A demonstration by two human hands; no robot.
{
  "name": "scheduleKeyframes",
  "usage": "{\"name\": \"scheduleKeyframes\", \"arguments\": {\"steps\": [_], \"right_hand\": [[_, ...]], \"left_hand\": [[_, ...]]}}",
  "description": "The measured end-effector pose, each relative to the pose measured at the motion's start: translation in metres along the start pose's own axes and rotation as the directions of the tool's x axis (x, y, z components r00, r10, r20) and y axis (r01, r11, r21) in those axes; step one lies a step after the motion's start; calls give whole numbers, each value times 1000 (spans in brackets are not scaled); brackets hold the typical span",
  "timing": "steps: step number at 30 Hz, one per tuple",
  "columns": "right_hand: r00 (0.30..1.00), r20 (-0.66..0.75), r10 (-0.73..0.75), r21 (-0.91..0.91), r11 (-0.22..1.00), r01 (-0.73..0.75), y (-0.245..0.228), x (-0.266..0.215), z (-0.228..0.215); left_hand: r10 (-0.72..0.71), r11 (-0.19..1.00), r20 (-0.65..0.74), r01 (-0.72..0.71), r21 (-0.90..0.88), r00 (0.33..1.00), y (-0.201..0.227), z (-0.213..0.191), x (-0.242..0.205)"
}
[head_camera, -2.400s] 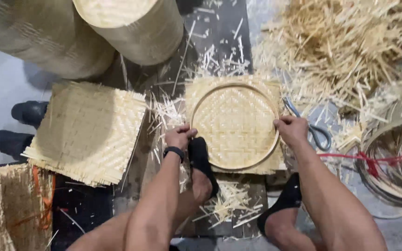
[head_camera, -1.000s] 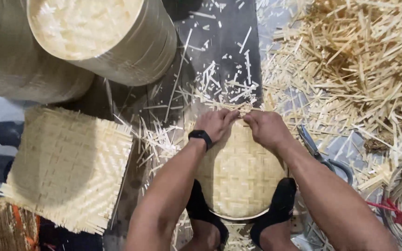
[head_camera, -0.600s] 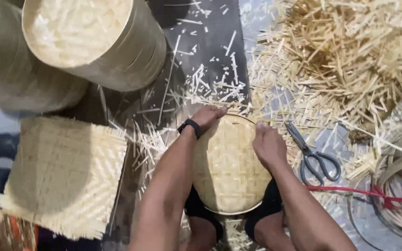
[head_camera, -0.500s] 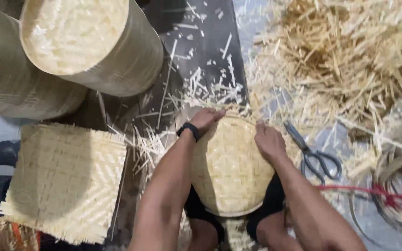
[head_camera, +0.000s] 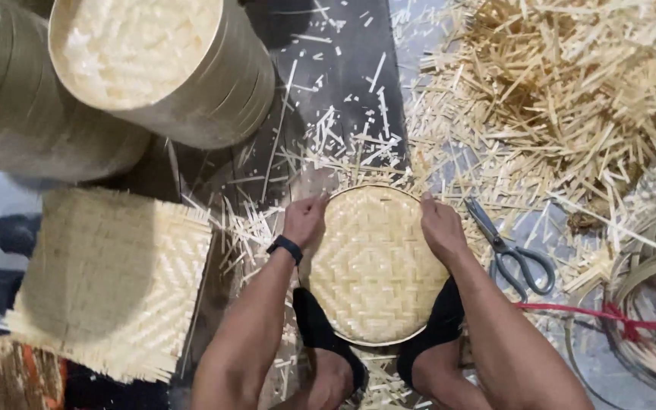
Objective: The recorder is assembling bamboo or woven containers by fitting circular woven bases into wooden molds and trimming excess material with scissors.
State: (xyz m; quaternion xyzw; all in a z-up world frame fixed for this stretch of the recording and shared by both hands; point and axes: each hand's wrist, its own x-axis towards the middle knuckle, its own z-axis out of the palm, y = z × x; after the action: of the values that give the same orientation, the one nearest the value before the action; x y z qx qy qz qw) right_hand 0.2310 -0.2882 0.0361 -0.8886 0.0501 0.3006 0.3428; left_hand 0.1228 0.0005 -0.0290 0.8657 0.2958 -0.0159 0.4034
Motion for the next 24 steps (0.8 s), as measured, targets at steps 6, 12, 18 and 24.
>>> {"name": "scheduleKeyframes", "arguments": {"steps": [6, 12, 18, 24], "right_hand": [[995, -92, 32, 57, 998, -27, 3, -8, -5], [914, -369, -171, -90, 985, 148, 20, -59, -159], [931, -186, -315, -706, 701, 97, 15, -148, -303], [994, 16, -105, -432, 896, 102, 36, -174, -217]], "left_hand": [[-55, 880, 173, 130, -458, 983, -44, 18, 29], [-200, 852, -553, -134, -506, 809, -98, 18, -2], [-359, 933, -467, 290, -214, 808, -81, -75, -113], [-450, 846, -163, 360, -393, 878, -16, -100, -137]]}}
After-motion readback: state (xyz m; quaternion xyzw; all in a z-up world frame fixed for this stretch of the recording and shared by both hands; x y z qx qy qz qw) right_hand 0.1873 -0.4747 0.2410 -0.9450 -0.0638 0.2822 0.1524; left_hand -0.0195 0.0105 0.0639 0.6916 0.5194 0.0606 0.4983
